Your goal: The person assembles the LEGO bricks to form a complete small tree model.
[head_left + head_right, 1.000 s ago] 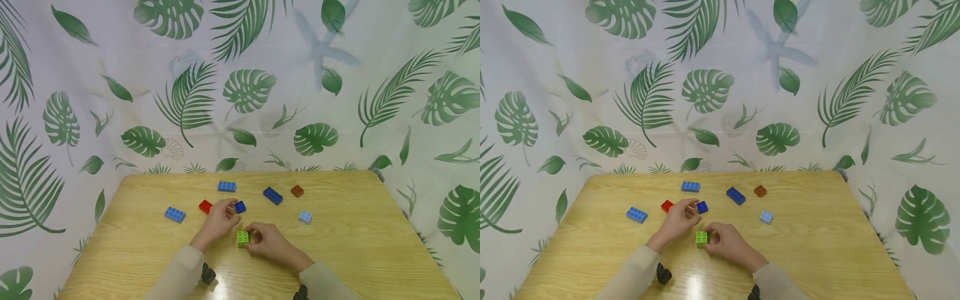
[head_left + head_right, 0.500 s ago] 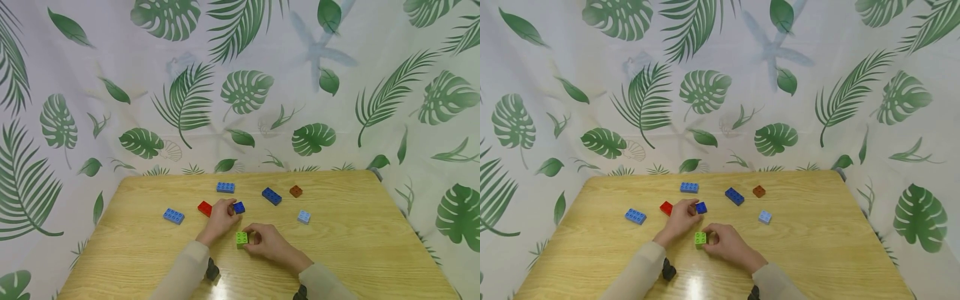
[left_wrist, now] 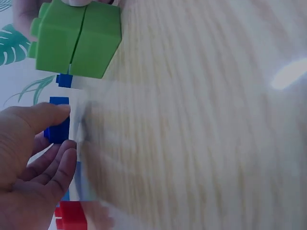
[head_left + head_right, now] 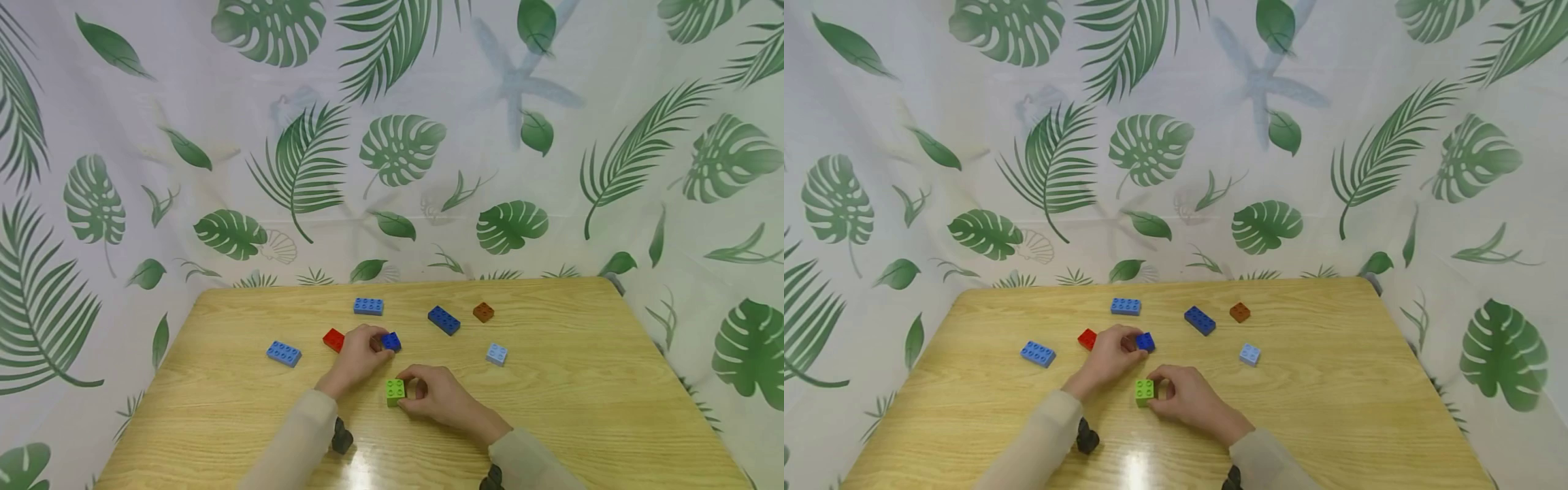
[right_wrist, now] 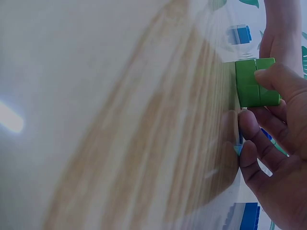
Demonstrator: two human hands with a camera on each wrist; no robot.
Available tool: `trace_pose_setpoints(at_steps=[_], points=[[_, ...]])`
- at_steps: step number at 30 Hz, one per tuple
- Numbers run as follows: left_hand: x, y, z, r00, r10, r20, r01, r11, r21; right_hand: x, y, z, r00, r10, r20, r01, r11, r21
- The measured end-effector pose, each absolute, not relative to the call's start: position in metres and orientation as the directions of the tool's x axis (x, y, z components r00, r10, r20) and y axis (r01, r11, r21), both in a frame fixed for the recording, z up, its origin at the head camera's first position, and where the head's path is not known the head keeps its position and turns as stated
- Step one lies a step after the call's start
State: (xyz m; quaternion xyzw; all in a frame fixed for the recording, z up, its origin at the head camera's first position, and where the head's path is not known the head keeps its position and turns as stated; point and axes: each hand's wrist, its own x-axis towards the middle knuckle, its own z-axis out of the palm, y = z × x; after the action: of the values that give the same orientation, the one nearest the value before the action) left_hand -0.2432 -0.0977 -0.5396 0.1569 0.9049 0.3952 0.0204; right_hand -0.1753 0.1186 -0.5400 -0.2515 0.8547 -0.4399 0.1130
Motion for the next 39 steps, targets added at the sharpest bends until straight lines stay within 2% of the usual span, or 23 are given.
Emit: trace_pose_setpoints(at_steps=[16,20,39], points=[[-0.224,-0.117,-0.511,-0.911,0.387,0.142,0.354,0.557,0.751,-0.177,0.119,-0.543,-0.842,-0.538,0.046,-0.347,0.474,-0.809],[-0.215,-0.12,-0.507,-0.902,0.414,0.121,0.351,0.543,0.763,-0.177,0.119,-0.542,-0.841,-0.539,0.049,-0.351,0.474,-0.807],[-0.185,-0.123,-0.506,-0.836,0.537,0.112,0.434,0.52,0.736,-0.175,0.119,-0.539,-0.837,-0.546,0.033,-0.335,0.464,-0.82]])
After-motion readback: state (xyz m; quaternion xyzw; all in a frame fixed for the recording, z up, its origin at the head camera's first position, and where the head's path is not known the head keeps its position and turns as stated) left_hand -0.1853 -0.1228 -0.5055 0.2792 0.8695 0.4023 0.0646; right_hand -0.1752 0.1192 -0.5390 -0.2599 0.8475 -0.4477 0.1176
